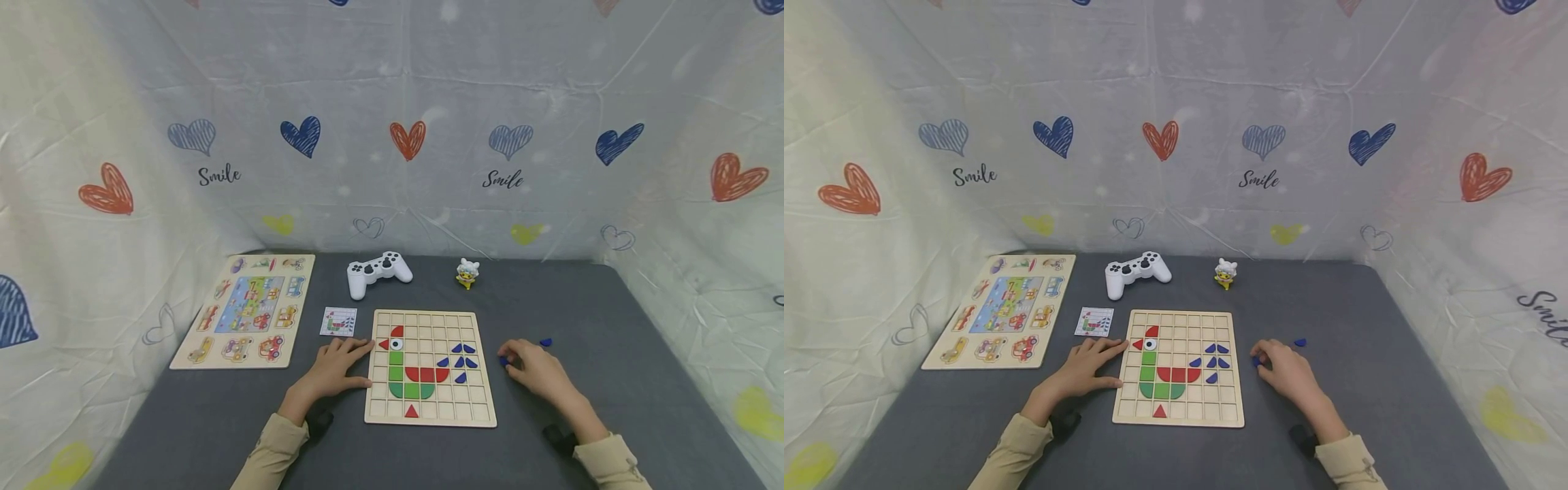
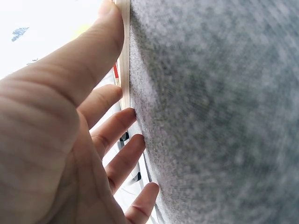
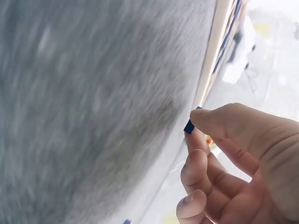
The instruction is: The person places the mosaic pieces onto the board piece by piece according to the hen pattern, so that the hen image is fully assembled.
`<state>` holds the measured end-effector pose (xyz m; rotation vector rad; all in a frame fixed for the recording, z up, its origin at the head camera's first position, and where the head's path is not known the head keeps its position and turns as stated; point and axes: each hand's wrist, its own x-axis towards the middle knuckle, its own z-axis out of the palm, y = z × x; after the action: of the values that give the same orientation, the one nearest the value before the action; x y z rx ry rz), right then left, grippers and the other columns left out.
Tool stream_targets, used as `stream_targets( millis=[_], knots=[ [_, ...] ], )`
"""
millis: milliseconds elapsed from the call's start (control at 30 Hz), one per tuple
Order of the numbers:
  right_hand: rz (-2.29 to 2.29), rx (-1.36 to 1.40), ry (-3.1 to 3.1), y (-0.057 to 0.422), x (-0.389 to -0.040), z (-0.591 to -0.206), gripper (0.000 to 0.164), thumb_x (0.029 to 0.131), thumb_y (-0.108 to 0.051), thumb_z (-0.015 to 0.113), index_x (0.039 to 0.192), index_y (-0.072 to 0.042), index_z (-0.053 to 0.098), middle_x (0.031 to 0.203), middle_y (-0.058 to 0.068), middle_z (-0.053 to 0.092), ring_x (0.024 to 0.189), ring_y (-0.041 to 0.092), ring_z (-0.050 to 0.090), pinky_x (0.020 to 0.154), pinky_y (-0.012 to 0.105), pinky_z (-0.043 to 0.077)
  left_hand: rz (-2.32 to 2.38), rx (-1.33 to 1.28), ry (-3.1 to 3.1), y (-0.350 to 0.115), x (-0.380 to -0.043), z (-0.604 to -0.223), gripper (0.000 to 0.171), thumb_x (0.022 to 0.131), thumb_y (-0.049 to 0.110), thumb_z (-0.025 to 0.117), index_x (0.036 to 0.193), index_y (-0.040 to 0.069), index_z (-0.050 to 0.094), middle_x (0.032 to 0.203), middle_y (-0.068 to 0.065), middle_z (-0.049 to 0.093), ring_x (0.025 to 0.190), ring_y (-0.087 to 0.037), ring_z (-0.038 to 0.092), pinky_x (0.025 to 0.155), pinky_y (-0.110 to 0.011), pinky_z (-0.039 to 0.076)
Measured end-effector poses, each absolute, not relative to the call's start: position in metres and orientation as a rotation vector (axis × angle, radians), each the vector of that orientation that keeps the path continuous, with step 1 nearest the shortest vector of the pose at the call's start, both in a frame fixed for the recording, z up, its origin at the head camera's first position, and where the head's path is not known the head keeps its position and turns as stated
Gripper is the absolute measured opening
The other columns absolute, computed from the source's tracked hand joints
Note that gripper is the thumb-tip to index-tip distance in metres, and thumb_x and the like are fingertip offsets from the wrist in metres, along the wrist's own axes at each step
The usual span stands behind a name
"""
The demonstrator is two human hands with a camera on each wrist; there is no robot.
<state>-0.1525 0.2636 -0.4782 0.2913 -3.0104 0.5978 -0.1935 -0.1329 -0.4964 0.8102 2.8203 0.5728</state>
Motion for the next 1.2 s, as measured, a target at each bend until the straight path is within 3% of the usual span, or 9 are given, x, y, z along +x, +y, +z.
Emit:
stream_targets(
  millis=[200, 867, 1200],
  knots=[
    [0.620, 0.321, -2.995, 0.246, -0.145, -0.475, 0.021, 0.077, -0.009, 0.071, 0.096, -0.017, 0.066, 0.085, -0.005, 0.058, 0.061, 0.005, 0.043, 0.052, 0.024, 0.036, 0.569, 0.812, 2.822, -0.133, -0.194, -0.497, 0.076, 0.078, 0.051, 0.067, 0.142, 0.020, 0.040, 0.137, -0.005, 0.043, 0.111, -0.027, 0.038, 0.095, -0.057, 0.027],
    [0.646, 0.389, -3.032, 0.217, -0.137, -0.479, 0.023, 0.076, -0.008, 0.071, 0.095, -0.019, 0.068, 0.084, -0.010, 0.059, 0.071, 0.004, 0.052, 0.059, 0.025, 0.042, 0.559, 0.796, 2.820, -0.134, -0.195, -0.501, 0.078, 0.077, 0.053, 0.066, 0.143, 0.022, 0.038, 0.139, -0.004, 0.042, 0.115, -0.028, 0.037, 0.097, -0.057, 0.026],
    [0.691, 0.455, -3.044, 0.213, -0.138, -0.478, 0.015, 0.079, -0.010, 0.071, 0.093, -0.016, 0.070, 0.080, -0.011, 0.060, 0.059, -0.002, 0.042, 0.053, 0.019, 0.037, 0.560, 0.798, 2.823, -0.134, -0.194, -0.501, 0.078, 0.077, 0.053, 0.066, 0.143, 0.022, 0.038, 0.138, -0.004, 0.042, 0.115, -0.028, 0.037, 0.097, -0.057, 0.026]
  ],
)
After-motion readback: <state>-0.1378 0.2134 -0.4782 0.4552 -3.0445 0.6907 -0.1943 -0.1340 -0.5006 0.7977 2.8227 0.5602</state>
